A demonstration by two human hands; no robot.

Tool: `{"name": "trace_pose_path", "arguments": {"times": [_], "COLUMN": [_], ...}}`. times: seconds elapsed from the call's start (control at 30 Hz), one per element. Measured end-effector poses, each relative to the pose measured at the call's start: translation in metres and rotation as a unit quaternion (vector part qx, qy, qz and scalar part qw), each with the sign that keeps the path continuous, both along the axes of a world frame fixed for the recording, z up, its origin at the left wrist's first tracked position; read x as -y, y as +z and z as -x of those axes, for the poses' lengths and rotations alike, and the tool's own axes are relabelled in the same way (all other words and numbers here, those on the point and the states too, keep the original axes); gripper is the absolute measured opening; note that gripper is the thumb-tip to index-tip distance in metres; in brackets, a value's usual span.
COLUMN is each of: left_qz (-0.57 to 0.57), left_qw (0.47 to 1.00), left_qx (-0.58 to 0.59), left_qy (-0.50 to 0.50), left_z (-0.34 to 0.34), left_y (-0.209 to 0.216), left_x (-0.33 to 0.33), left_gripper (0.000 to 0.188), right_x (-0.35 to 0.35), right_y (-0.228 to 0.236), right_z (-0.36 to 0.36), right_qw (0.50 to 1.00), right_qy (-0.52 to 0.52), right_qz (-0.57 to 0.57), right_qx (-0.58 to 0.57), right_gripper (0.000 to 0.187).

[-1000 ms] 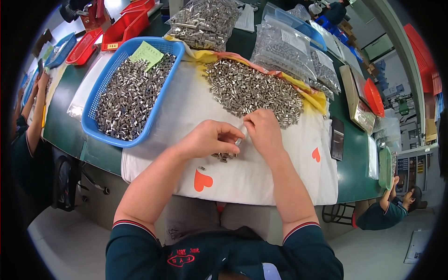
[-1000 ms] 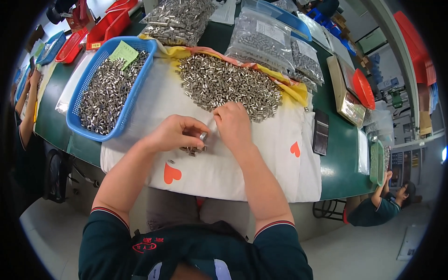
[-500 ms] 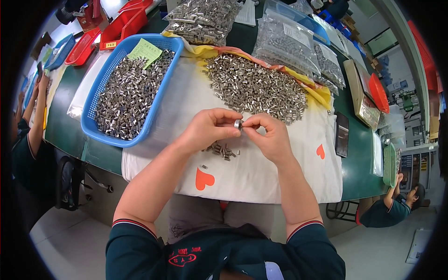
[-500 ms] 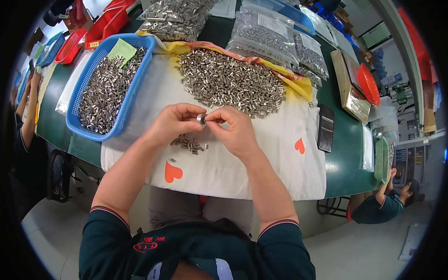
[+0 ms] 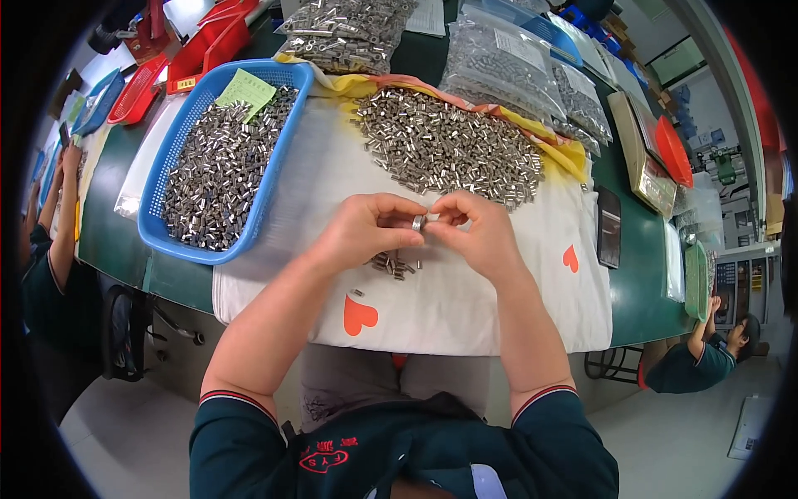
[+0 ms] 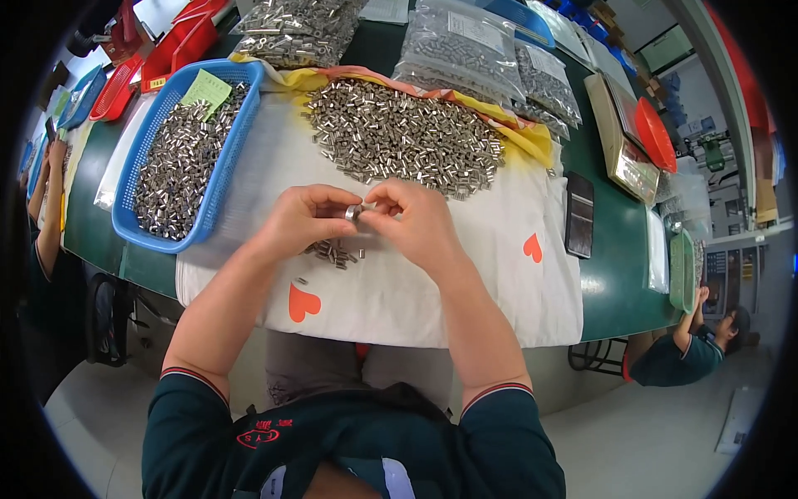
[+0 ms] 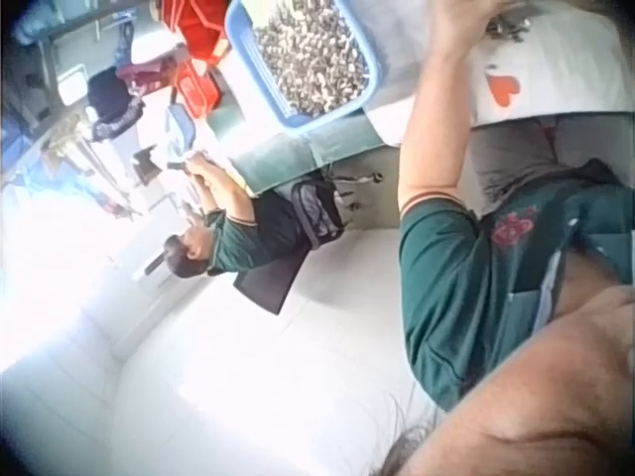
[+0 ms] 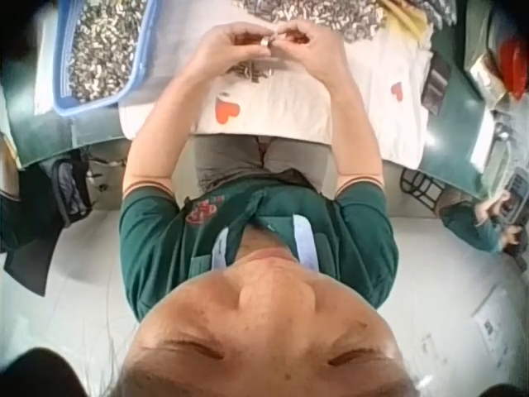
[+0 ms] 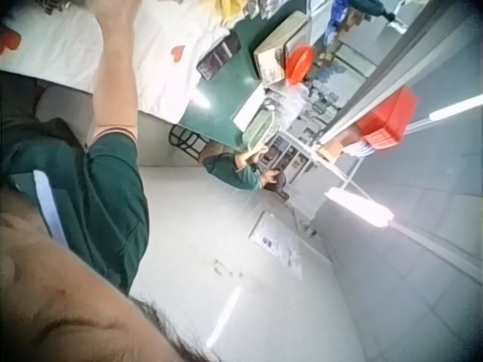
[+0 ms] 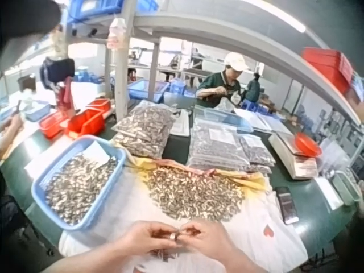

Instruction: Assembling small metal hardware components by hand at a workstation.

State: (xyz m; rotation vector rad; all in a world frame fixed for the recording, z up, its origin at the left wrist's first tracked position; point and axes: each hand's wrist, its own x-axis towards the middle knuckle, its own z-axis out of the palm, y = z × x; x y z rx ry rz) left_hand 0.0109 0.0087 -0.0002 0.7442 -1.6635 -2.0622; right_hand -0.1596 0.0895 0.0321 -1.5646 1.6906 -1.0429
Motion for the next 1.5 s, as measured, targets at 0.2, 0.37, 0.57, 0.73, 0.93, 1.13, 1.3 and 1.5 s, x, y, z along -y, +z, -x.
{"name": "trace_pose_path", "arguments": {"times": [0.2,0.37,0.57,0.73,0.93,1.13,1.3,1.5], "left_qz": [0.031,0.01,0.004,-0.033,-0.067,-0.032,0.048,0.015], "left_qw": [0.999,1.0,1.0,0.999,0.996,0.999,0.997,0.999], "left_qx": [0.026,0.013,-0.001,-0.013,-0.047,-0.023,0.043,0.019], "left_qy": [-0.022,-0.014,-0.012,-0.003,0.019,0.02,0.03,0.03], "left_z": [0.002,0.001,0.001,0.0,0.001,0.001,0.001,0.001], "left_y": [0.003,0.001,0.001,0.002,0.004,-0.005,-0.003,-0.002], "left_x": [-0.001,0.0,0.0,0.002,0.002,0.002,0.0,0.0], "left_gripper": [0.032,0.032,0.032,0.033,0.032,0.033,0.032,0.035], "right_x": [0.007,0.01,0.004,0.002,-0.001,-0.003,-0.002,-0.004], "right_y": [-0.011,-0.017,-0.017,-0.002,0.001,-0.001,-0.01,-0.002], "right_z": [0.028,0.016,0.019,0.003,-0.007,-0.013,-0.018,-0.013], "right_qw": [0.984,0.95,0.95,0.987,0.999,0.994,0.963,0.986], "right_qy": [-0.143,-0.083,-0.037,-0.037,0.013,0.007,0.016,0.002], "right_qz": [-0.042,-0.011,0.002,0.002,0.036,0.069,0.174,0.114], "right_qx": [-0.097,-0.301,-0.31,-0.153,0.038,-0.085,-0.207,-0.125], "right_gripper": [0.011,0.007,0.008,0.008,0.007,0.006,0.006,0.007]}}
